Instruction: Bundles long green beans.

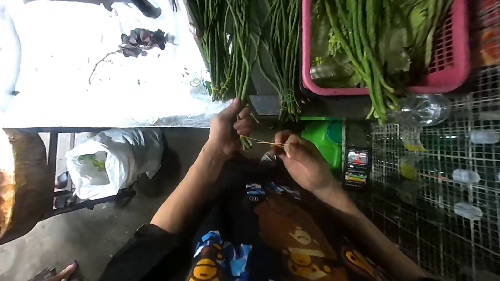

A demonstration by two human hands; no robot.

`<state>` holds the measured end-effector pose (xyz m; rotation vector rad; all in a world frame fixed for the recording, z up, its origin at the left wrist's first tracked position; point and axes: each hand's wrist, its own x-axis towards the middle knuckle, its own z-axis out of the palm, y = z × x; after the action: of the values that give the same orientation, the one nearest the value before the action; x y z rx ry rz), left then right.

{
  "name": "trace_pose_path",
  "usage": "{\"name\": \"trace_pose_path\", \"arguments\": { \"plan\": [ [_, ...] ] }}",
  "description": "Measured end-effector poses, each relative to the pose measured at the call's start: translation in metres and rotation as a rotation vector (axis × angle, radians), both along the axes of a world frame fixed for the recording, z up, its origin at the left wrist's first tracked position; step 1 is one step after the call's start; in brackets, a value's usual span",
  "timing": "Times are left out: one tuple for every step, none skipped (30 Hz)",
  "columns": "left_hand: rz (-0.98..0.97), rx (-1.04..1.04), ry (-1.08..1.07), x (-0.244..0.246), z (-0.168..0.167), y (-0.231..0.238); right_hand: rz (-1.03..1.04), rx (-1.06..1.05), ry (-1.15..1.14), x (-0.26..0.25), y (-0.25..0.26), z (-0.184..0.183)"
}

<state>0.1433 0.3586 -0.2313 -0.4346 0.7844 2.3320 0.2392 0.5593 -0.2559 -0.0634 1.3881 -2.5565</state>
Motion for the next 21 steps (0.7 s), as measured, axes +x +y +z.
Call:
{"name": "trace_pose_path", "arguments": {
  "plan": [
    [-0.026,-0.023,-0.008,0.003,-0.003,0.0,0.024,-0.08,0.076,-0.002,-0.005,0.007],
    [-0.01,-0.035,-0.026,0.0,-0.003,0.005,0.05,-0.112,0.155,-0.005,-0.008,0.012],
    [0.006,-0.04,-0.043,-0.002,-0.001,0.009,0.081,-0.104,0.219,-0.008,-0.008,0.016],
    [0.016,-0.047,-0.058,-0.004,0.0,0.013,0.111,-0.062,0.263,-0.01,-0.006,0.018],
    [0.028,-0.054,-0.068,-0.005,0.002,0.015,0.127,-0.008,0.28,-0.012,-0.004,0.02],
    [0.039,-0.064,-0.074,-0.006,0.004,0.015,0.13,0.047,0.277,-0.013,-0.003,0.021],
    [0.043,-0.075,-0.071,-0.006,0.006,0.015,0.126,0.077,0.261,-0.014,-0.002,0.02],
    [0.043,-0.09,-0.062,-0.007,0.009,0.014,0.117,0.088,0.237,-0.016,-0.002,0.019],
    [0.035,-0.108,-0.049,-0.006,0.01,0.014,0.115,0.071,0.215,-0.017,-0.002,0.018],
    [0.022,-0.126,-0.036,-0.005,0.011,0.014,0.113,0.04,0.196,-0.018,-0.004,0.016],
    [0.008,-0.14,-0.025,-0.004,0.012,0.014,0.114,0.018,0.187,-0.02,-0.006,0.016],
    [-0.008,-0.148,-0.017,-0.001,0.012,0.014,0.112,0.02,0.178,-0.022,-0.008,0.016],
    [-0.023,-0.154,-0.006,0.002,0.011,0.014,0.101,0.061,0.161,-0.023,-0.011,0.016],
    [-0.026,-0.159,0.006,0.007,0.012,0.014,0.082,0.133,0.127,-0.023,-0.014,0.017],
    [0.005,-0.17,0.017,0.008,0.011,0.016,0.064,0.225,0.081,-0.023,-0.017,0.018],
    [0.069,-0.188,0.025,0.007,0.009,0.019,0.053,0.302,0.036,-0.023,-0.02,0.018],
    [0.138,-0.21,0.031,0.006,0.008,0.02,0.031,0.349,-0.01,-0.022,-0.023,0.017],
    [0.209,-0.237,0.03,0.005,0.006,0.02,0.004,0.368,-0.05,-0.02,-0.024,0.015],
    [0.28,-0.266,0.021,0.003,0.005,0.02,-0.02,0.376,-0.079,-0.018,-0.025,0.013],
    [0.341,-0.29,0.007,0.001,0.005,0.018,-0.043,0.376,-0.095,-0.016,-0.025,0.011],
    [0.387,-0.313,-0.008,-0.001,0.005,0.015,-0.05,0.387,-0.096,-0.015,-0.024,0.01]
  ]
}}
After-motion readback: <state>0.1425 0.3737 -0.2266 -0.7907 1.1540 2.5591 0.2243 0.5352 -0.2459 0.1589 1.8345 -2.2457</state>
